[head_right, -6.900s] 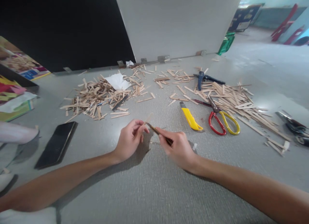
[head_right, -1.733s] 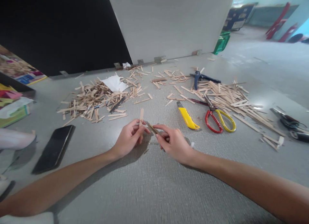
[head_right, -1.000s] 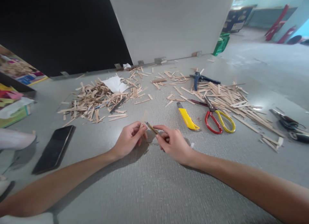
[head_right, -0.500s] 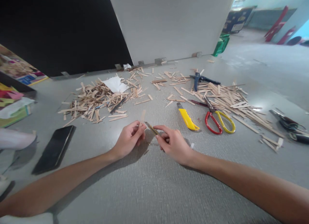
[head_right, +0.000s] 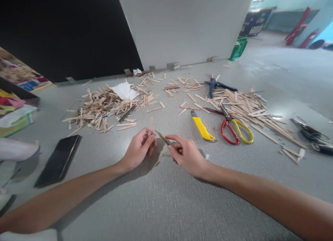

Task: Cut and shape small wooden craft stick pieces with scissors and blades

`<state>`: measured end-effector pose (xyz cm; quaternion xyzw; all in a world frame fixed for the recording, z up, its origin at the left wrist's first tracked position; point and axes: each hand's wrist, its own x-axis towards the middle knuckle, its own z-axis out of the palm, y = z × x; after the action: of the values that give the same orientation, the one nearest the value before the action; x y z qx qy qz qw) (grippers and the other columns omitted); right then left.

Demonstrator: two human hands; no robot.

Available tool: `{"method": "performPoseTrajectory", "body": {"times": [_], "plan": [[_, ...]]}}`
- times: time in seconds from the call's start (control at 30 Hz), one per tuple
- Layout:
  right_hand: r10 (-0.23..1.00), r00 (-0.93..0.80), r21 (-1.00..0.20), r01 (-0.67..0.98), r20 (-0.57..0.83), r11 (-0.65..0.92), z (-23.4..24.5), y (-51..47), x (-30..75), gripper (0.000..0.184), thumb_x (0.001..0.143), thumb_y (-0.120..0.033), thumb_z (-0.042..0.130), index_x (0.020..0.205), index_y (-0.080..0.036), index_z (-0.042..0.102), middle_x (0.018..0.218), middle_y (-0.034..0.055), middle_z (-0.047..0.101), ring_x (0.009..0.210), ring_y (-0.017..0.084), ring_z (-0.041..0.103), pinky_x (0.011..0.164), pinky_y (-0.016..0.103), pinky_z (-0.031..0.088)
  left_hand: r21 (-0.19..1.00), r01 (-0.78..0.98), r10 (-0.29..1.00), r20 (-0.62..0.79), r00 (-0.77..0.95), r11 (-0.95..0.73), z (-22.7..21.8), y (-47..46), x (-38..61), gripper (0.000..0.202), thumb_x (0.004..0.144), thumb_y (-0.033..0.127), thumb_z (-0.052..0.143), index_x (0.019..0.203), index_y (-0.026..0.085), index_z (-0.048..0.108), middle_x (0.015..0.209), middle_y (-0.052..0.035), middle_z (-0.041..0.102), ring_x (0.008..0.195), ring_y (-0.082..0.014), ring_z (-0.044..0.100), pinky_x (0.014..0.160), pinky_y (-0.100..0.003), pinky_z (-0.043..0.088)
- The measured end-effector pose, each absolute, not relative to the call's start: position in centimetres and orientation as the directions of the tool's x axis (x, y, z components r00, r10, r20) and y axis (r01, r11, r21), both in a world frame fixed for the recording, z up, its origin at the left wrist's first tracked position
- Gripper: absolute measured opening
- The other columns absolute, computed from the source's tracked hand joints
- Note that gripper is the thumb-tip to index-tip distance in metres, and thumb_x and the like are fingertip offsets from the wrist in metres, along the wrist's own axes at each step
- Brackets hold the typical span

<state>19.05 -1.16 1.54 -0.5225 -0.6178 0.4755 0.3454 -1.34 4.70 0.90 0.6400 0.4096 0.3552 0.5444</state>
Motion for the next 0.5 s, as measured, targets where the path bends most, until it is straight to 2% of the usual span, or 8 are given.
{"method": "performPoseTrajectory", "body": {"times": [0.5], "plan": [[0.976,-0.207,-0.951,0.308,-0.072,-0.005,1.28,-1.13,19.09,0.049,0.098,-0.036,0.055,0.138,-0.011,0.067,0.059,-0.0051,0.058,0.053,0.015,0.052,0.056,0.028,0.045,0.989,0.135,0.921,0.000,0.388,-0.057,0.46,4.76,-1.35,0.027,0.098,0.046,0.061,0.096,0.023,0.049,0.082,0.0031,0.065,0.045,-0.0061,0.051,0.043,-0.019,0.038]]}}
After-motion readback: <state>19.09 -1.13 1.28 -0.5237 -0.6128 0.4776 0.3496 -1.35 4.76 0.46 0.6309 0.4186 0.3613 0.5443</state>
